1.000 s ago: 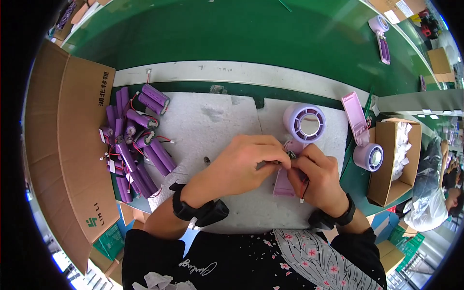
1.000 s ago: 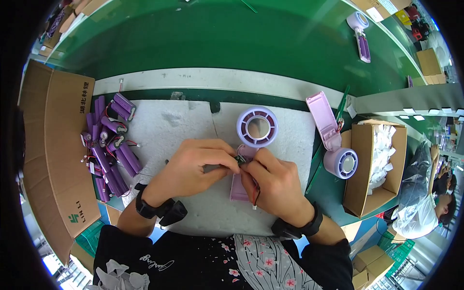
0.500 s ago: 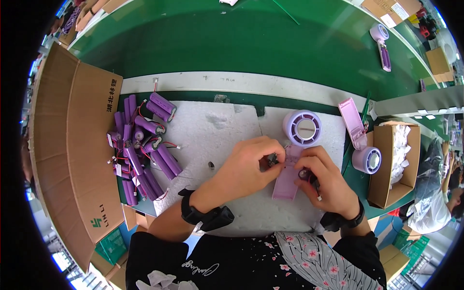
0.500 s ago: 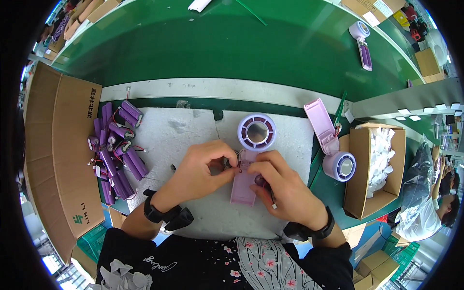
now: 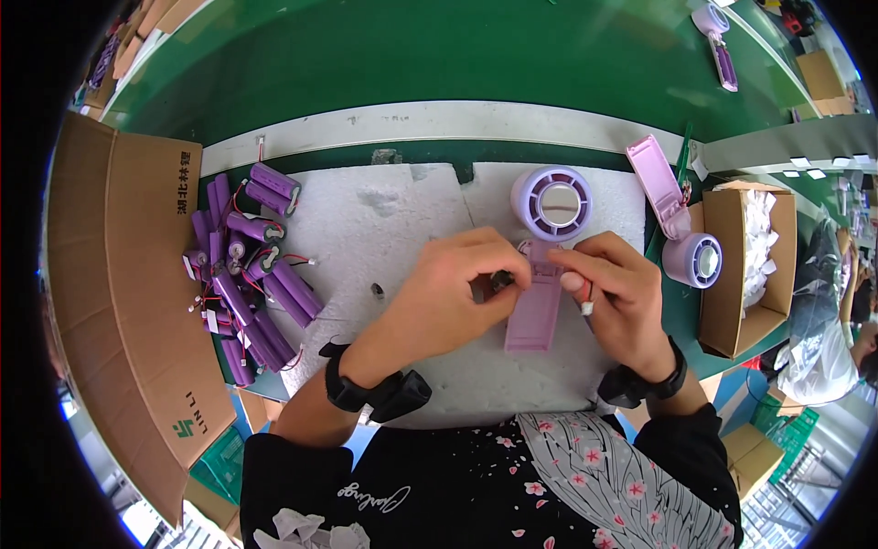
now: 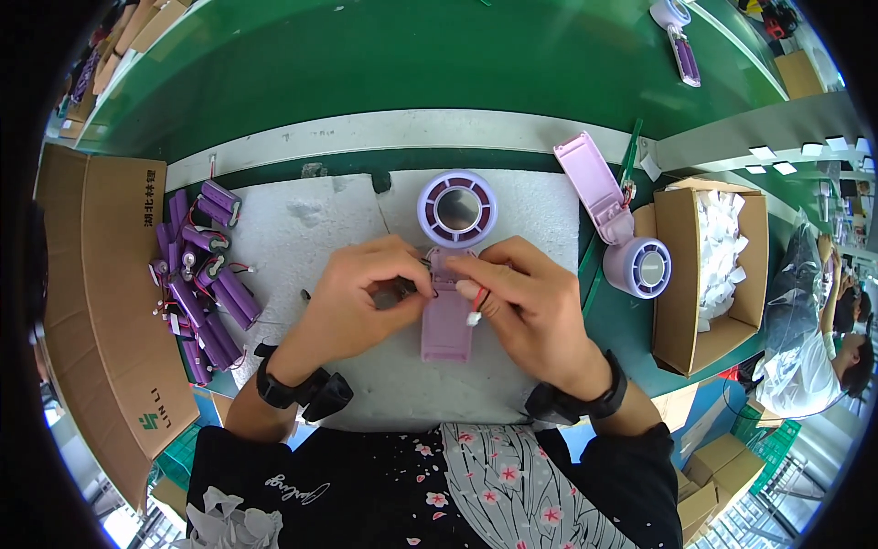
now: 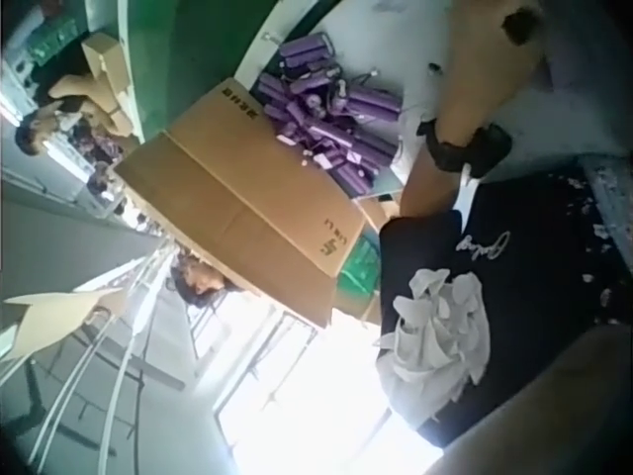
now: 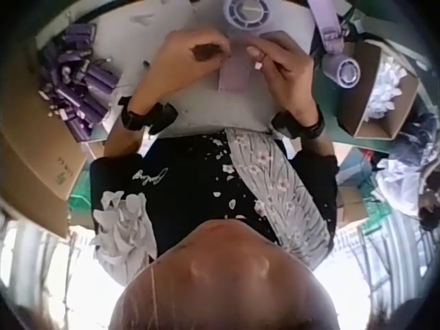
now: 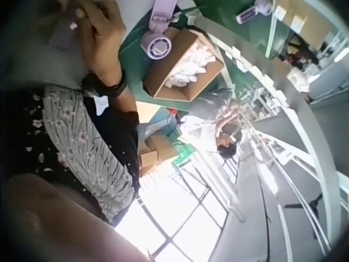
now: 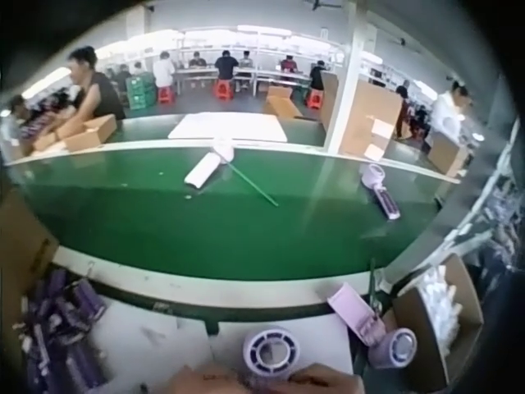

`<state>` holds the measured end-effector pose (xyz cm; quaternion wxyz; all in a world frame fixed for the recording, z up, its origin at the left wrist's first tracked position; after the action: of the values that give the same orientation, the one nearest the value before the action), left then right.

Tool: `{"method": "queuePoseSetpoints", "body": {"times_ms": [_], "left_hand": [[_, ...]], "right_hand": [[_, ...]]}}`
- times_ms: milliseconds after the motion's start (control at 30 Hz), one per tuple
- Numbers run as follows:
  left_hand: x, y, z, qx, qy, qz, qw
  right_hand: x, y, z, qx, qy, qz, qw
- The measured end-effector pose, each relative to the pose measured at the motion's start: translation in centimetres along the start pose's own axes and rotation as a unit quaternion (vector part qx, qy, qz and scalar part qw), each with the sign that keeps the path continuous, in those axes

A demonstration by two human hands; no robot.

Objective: Assembling portable handheld fans by inserting batteries and connecting internal components.

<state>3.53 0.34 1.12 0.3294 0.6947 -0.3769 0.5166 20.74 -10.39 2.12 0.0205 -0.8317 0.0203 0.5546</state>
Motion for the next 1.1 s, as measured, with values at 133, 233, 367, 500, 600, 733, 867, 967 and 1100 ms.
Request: {"method": "queuePoseSetpoints", "body": {"times_ms": [133, 233, 367, 500, 600, 733, 867, 967, 1100], "left_hand": [[0.5, -0.1, 0.6, -0.026, -0.010, 0.056, 0.998], [0.3, 0.4, 1.4, 0.008, 0.003, 0.066, 0.998], [-1.0, -0.2, 2.0, 0.053, 0.007, 0.096, 0.994], [-1.1, -0.6, 2.0, 0.057, -0.003, 0.108, 0.993], [-1.4, -0.9, 2.2, 0.058, 0.003, 0.109, 0.992], [-2.0, -1.0, 2.4, 0.053, 0.028, 0.114, 0.992], [-2.1, -1.2, 2.1, 0.039, 0.044, 0.123, 0.991], [-2.0, -1.3, 2.2, 0.030, 0.049, 0.121, 0.991], [-1.5, -1.4, 1.3, 0.022, 0.009, 0.100, 0.995]], "right_hand": [[-0.6, 0.6, 0.7, 0.071, 0.163, -0.076, 0.981], [-0.6, 0.5, 1.0, 0.059, 0.230, -0.101, 0.966], [0.1, 0.7, 0.7, 0.046, 0.220, -0.097, 0.970], [0.3, 1.0, -0.5, 0.001, 0.215, -0.147, 0.966], [0.9, 1.3, -0.8, 0.000, 0.213, -0.135, 0.968], [-0.4, 1.0, -0.6, -0.002, 0.205, -0.057, 0.977], [-0.2, 1.3, 0.2, 0.032, 0.165, -0.001, 0.986], [0.0, 1.5, 0.4, 0.057, 0.164, -0.007, 0.985], [0.9, 0.9, 0.1, 0.068, 0.196, -0.049, 0.977]]}}
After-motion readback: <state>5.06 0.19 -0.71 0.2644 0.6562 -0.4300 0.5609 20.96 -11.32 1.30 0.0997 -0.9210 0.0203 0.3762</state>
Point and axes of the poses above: each hand's wrist, its own y-axis away from the middle knuckle, its own z-axis out of the palm, x = y × z, the point moved 2 cm from there along -y, towards the middle knuckle, and after that the axes turned 3 degrees about -x, right-handed, at the moved point
